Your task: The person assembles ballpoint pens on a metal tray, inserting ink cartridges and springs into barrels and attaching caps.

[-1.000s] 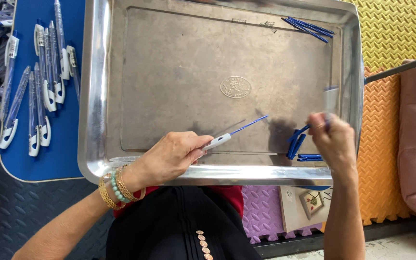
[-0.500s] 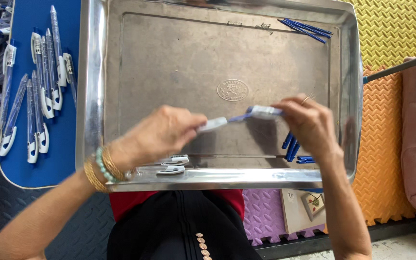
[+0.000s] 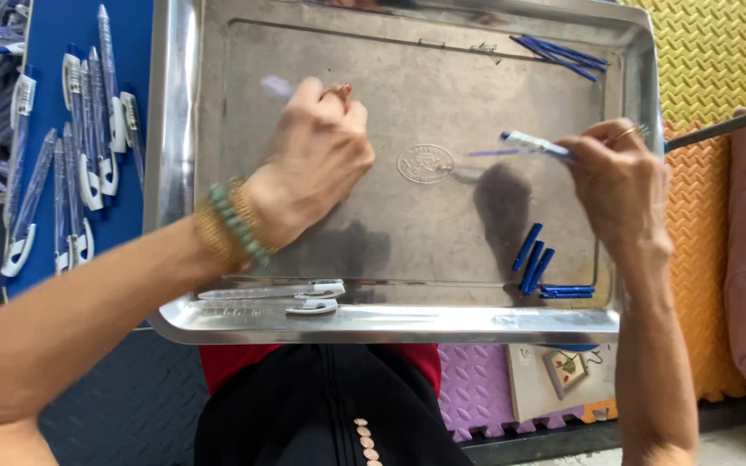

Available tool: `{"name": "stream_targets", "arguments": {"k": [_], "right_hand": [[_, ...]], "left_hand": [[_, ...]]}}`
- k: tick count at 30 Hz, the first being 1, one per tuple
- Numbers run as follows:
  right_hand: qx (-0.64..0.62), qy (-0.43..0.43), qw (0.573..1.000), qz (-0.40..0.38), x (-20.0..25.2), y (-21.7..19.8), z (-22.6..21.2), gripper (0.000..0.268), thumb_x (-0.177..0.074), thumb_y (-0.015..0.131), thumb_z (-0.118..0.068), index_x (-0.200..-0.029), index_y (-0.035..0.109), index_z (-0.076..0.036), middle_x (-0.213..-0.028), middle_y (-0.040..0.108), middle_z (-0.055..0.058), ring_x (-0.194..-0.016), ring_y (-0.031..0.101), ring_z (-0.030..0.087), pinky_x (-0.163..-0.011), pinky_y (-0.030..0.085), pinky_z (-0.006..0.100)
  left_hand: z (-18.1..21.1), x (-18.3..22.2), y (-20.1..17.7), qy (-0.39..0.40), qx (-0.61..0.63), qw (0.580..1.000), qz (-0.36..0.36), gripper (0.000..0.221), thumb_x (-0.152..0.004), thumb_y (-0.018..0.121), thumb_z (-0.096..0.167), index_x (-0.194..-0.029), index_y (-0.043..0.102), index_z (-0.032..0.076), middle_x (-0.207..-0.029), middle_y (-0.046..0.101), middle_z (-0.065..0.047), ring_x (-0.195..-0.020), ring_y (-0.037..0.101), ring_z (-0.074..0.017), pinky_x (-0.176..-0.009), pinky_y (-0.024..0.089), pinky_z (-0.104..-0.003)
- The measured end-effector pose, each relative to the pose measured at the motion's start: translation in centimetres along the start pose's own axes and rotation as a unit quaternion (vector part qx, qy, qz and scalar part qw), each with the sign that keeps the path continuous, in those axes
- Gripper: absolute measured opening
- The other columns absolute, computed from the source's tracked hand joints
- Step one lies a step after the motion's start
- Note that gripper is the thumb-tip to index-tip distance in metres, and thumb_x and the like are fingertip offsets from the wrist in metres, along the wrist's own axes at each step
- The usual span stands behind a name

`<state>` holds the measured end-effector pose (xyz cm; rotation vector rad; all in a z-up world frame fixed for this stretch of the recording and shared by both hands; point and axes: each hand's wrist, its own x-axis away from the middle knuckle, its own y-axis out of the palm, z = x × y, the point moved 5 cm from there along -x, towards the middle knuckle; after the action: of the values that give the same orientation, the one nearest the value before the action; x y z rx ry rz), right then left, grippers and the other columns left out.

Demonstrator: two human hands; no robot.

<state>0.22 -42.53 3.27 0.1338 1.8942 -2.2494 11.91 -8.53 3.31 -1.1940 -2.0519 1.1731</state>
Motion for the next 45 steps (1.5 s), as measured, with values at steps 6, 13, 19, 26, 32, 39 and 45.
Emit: {"name": "stream_targets", "arguments": {"k": [6,13,19,26,32,39,45], "right_hand": [[0.011,0.05,0.998,0.025,-1.4,2.5,5.5,0.026,-0.108,0.1,-0.028,-0.129,0.093,-0.015,-0.113,0.076,0.009,-0.084,0.07,0.025,-0.056,0.06,0.037],[-0.07,0.106,0.992,0.017,-4.8,7.4,10.2,0.021,-0.111,0.099,-0.023,-0.125,0.092,-0.009,-0.115,0.074,0.017,-0.094,0.067,0.034,-0.067,0.055,0.05],[-0.107,0.077,0.982,0.137,-4.1,4.6,7.9,0.037,-0.128,0.091,-0.032,-0.147,0.089,-0.001,-0.109,0.067,0.022,-0.096,0.063,0.035,-0.07,0.054,0.048],[-0.18,0.057,0.975,0.115,-2.0,1.0,3.7,0.031,-0.139,0.073,-0.026,-0.135,0.091,-0.001,-0.104,0.078,0.012,-0.111,0.071,0.036,-0.098,0.05,0.05],[-0.236,0.055,0.967,0.074,-2.3,0.5,0.6,0.017,-0.131,0.077,-0.008,-0.121,0.086,0.003,-0.125,0.085,0.016,-0.109,0.072,0.028,-0.087,0.055,0.046],[-0.247,0.05,0.967,0.037,-2.3,-0.8,-2.8,0.042,-0.129,0.073,-0.018,-0.09,0.078,-0.004,-0.131,0.085,0.009,-0.114,0.076,0.027,-0.092,0.054,0.044],[-0.273,0.046,0.96,0.034,-2.2,-0.6,-4.0,0.046,-0.127,0.073,-0.019,-0.083,0.073,-0.005,-0.129,0.085,0.008,-0.109,0.076,0.026,-0.093,0.052,0.044]], "left_hand": [[-2.2,-2.3,-0.1,0.012,-0.037,0.999,-0.035,0.02,-0.101,0.078,0.03,-0.1,0.084,0.011,-0.086,0.073,0.006,-0.073,0.068,-0.0148,-0.065,0.048,-0.031],[2.3,6.4,-0.2,0.017,0.464,0.875,-0.135,0.035,-0.111,0.06,-0.007,-0.102,0.081,0.019,-0.076,0.064,-0.001,-0.067,0.064,-0.0173,-0.052,0.057,-0.031],[4.0,13.0,2.7,0.027,0.63,0.757,-0.171,0.034,-0.092,0.086,0.015,-0.124,0.078,0.011,-0.12,0.078,-0.007,-0.1,0.077,-0.028,-0.087,0.063,-0.046],[-11.6,20.6,10.2,-0.261,0.249,0.933,0.012,0.033,-0.118,0.062,0.03,-0.136,0.075,0.006,-0.099,0.067,-0.012,-0.076,0.058,-0.0247,-0.069,0.049,-0.039],[-14.0,22.4,17.1,-0.363,0.259,0.891,-0.089,0.041,-0.11,0.085,0.035,-0.134,0.079,0.003,-0.104,0.077,-0.018,-0.085,0.072,-0.0281,-0.074,0.066,-0.038],[-17.2,18.8,21.1,-0.28,0.123,0.952,-0.004,0.035,-0.12,0.069,0.02,-0.154,0.077,0.022,-0.105,0.076,-0.007,-0.073,0.054,-0.0157,-0.059,0.045,-0.027],[-20.7,13.4,24.3,-0.366,0.245,0.893,-0.088,0.053,-0.099,0.086,0.028,-0.148,0.071,0.012,-0.123,0.069,-0.026,-0.108,0.067,-0.0457,-0.087,0.06,-0.061]]}}
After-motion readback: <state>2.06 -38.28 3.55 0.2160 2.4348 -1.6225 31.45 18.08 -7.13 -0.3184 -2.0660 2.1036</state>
